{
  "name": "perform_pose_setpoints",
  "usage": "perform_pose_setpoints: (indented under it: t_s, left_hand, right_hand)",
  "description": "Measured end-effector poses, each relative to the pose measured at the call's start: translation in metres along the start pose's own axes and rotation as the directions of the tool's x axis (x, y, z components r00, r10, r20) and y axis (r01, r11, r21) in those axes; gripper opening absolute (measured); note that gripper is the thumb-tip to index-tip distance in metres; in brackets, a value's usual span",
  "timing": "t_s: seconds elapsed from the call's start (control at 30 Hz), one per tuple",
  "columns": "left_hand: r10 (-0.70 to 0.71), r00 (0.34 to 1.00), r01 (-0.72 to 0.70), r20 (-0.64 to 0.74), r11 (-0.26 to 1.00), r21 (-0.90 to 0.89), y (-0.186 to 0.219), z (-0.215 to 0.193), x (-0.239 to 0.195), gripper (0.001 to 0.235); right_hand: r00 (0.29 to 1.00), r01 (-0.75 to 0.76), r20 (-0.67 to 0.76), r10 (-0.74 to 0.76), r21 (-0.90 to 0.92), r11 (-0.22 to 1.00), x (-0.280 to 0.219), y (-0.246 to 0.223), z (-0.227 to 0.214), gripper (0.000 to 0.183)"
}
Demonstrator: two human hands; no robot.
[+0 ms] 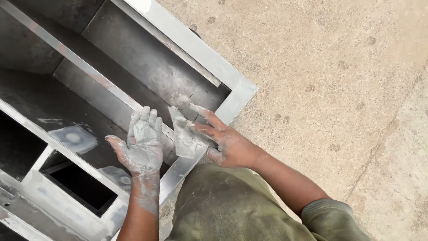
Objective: The recorder is applying putty to the edges and joints of a metal cabinet structure using a putty knife.
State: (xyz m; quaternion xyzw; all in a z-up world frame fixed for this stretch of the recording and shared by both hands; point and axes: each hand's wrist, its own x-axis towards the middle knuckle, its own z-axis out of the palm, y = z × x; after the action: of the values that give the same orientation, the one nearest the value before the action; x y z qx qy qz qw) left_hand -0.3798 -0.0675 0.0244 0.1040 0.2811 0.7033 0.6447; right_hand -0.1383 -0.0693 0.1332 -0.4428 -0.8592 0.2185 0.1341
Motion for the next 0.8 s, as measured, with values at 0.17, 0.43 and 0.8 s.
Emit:
perform_pose_setpoints:
  t_s: [0.17,0.43,0.8]
  left_hand:
    - [-0.247,0.948,0.304,0.201,0.890,-0.341,-0.036,0.068,-0.002,0.111]
    - [-0.129,0.928,0.287,0.349,0.846,-0.450,0.004,0.118,0.006,0.107]
    - [0.065,0.998,-0.052,0.026,0.932,-0.358,-0.082,0.091,-0.064,0.107]
  right_hand:
    - [0.881,-0.359,0.425,0.207,0.887,-0.291,-0.056,0.021,0.015,0.068]
    - [0.759,-0.342,0.351,0.549,0.932,-0.122,-0.177,0.162,0.023,0.071]
    - [0.767,0.469,0.635,0.091,-0.652,0.596,0.035,0.215,-0.103,0.052]
